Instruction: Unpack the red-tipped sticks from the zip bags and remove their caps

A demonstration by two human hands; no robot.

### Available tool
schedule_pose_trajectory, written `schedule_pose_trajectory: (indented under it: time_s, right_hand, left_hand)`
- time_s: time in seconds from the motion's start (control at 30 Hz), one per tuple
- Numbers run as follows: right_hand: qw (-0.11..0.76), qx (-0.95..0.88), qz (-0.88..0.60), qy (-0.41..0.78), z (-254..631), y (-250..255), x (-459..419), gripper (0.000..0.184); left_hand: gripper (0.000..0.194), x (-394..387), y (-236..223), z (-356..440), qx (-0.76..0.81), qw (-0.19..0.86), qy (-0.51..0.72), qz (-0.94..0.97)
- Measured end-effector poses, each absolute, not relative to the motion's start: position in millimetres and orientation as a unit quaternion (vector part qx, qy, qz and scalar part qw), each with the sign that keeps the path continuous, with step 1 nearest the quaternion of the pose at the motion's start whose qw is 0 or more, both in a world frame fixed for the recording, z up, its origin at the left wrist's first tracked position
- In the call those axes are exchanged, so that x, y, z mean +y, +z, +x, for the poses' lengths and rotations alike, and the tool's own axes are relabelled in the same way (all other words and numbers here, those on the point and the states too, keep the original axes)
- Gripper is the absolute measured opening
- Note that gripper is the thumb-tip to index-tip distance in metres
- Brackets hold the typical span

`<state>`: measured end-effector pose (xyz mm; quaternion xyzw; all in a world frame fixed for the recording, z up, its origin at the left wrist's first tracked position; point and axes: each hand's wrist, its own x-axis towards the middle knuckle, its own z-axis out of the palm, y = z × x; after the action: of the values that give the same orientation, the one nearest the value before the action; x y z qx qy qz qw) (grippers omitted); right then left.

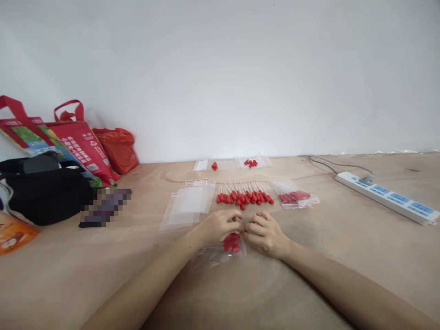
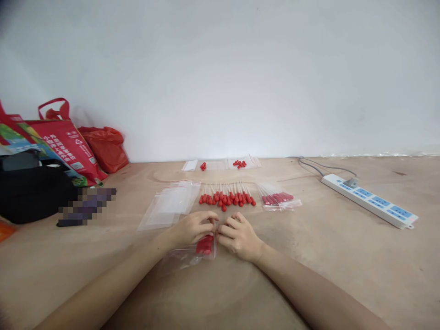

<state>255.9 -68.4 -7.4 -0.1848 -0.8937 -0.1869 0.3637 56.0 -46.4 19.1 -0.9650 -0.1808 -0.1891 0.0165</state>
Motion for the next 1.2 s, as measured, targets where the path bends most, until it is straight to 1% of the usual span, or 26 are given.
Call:
schedule_pose_trajectory:
  time_s: [0.13, 0.33, 0.5, 0.67, 0.73, 0.77, 0.83, 0.87, 0.93, 1.0, 1.07, 1.17, 1.2]
  right_hand:
    - [0.350, -0.900, -0.173, -0.194, 254.6, -5.6, -68.9, 0.026]
    - [0.302, -0.926, -0.139, -0.178, 255.0, -2.0, -66.6, 0.035]
    - [0.270, -0.944, -0.122, -0.145, 258.3, -4.4, -64.8, 0.032]
    - [0.265, -0.945, -0.153, -0.112, 262.4, -5.3, -63.9, 0.024]
    - [0.271, -0.945, -0.170, -0.074, 264.7, -4.0, -65.1, 0.021]
    - [0.273, -0.944, -0.179, -0.046, 266.0, -3.0, -66.1, 0.018]
    - [0.276, -0.940, -0.196, 0.029, 268.1, -0.2, -68.4, 0.012]
    - [0.279, -0.936, -0.200, 0.075, 268.7, 1.4, -69.5, 0.013]
    - [0.288, -0.920, -0.202, 0.170, 268.6, 4.1, -71.4, 0.019]
    - [0.298, -0.897, -0.219, 0.242, 266.7, 4.9, -72.5, 0.021]
    - [0.307, -0.866, -0.273, 0.283, 263.8, 3.1, -73.3, 0.020]
    - [0.313, -0.808, -0.369, 0.337, 260.9, -2.4, -73.3, 0.010]
    - [0.310, -0.789, -0.386, 0.364, 260.8, -4.2, -72.9, 0.009]
  left_hand:
    - [0.023, -46.8, 18.1, 59.2, -0.138, 0.042, -0.196, -0.970]
    - [0.029, -46.8, 21.0, 63.4, -0.099, 0.022, -0.185, -0.977]
    - [0.028, -42.0, 26.4, 58.7, -0.104, 0.003, -0.187, -0.977]
    - [0.022, -45.1, 32.9, 52.3, -0.153, -0.022, -0.200, -0.968]
    - [0.018, -56.3, 33.9, 49.0, -0.209, -0.065, -0.197, -0.956]
    - [0.019, -63.9, 33.6, 46.8, -0.243, -0.091, -0.197, -0.946]
    - [0.037, -80.7, 31.1, 41.4, -0.302, -0.147, -0.186, -0.923]
    - [0.045, -88.7, 29.1, 38.4, -0.323, -0.168, -0.188, -0.912]
    - [0.053, -101.4, 24.4, 33.1, -0.361, -0.197, -0.178, -0.894]
    - [0.053, -107.6, 20.2, 29.9, -0.383, -0.213, -0.174, -0.882]
    - [0.050, -107.6, 17.3, 29.7, -0.384, -0.220, -0.181, -0.879]
    - [0.047, -100.2, 15.5, 33.9, -0.367, -0.223, -0.194, -0.882]
    - [0.045, -97.0, 15.1, 35.7, -0.363, -0.224, -0.193, -0.884]
